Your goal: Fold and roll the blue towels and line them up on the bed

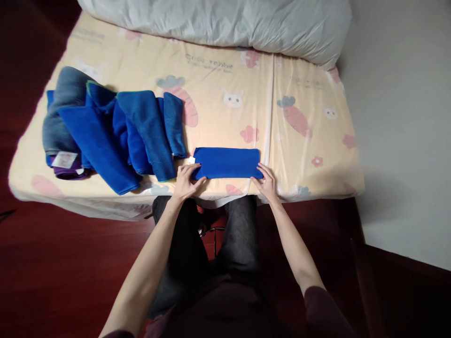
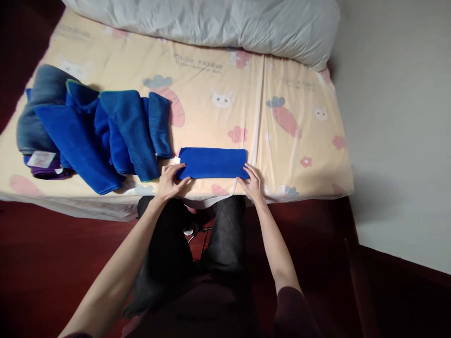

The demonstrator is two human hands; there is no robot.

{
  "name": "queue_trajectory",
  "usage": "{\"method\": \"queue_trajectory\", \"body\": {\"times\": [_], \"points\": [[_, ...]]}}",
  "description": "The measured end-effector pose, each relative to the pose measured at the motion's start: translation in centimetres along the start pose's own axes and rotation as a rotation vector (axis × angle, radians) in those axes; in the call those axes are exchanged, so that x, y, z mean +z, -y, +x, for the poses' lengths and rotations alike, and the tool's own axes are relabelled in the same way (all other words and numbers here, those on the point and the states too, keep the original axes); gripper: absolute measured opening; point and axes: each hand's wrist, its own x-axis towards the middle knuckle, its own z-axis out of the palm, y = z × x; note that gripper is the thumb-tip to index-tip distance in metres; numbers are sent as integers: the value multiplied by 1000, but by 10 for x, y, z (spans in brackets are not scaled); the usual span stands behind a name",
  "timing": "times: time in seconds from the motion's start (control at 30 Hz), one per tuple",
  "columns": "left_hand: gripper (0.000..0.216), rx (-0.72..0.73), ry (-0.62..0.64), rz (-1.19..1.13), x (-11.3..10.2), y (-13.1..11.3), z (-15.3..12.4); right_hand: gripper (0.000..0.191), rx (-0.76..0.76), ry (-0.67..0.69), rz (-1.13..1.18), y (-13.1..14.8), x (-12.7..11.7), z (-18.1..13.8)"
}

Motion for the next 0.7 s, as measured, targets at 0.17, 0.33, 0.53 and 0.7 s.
{"method": "queue_trajectory", "body": {"times": [0.17, 0.33, 0.53, 0.7], "points": [[54, 32, -11, -35, 0, 6, 0, 43, 28, 12, 5, -3, -1, 2], [34, -21, -66, -132, -6, 1, 2, 36, 75, -49, 82, -9, 2, 3], [38, -137, -129, -196, -4, 5, 2, 31, 200, -110, 140, -24, 11, -3], [45, -277, -147, -181, 1, 16, -1, 37, 286, -143, 119, -28, 14, -4]]}}
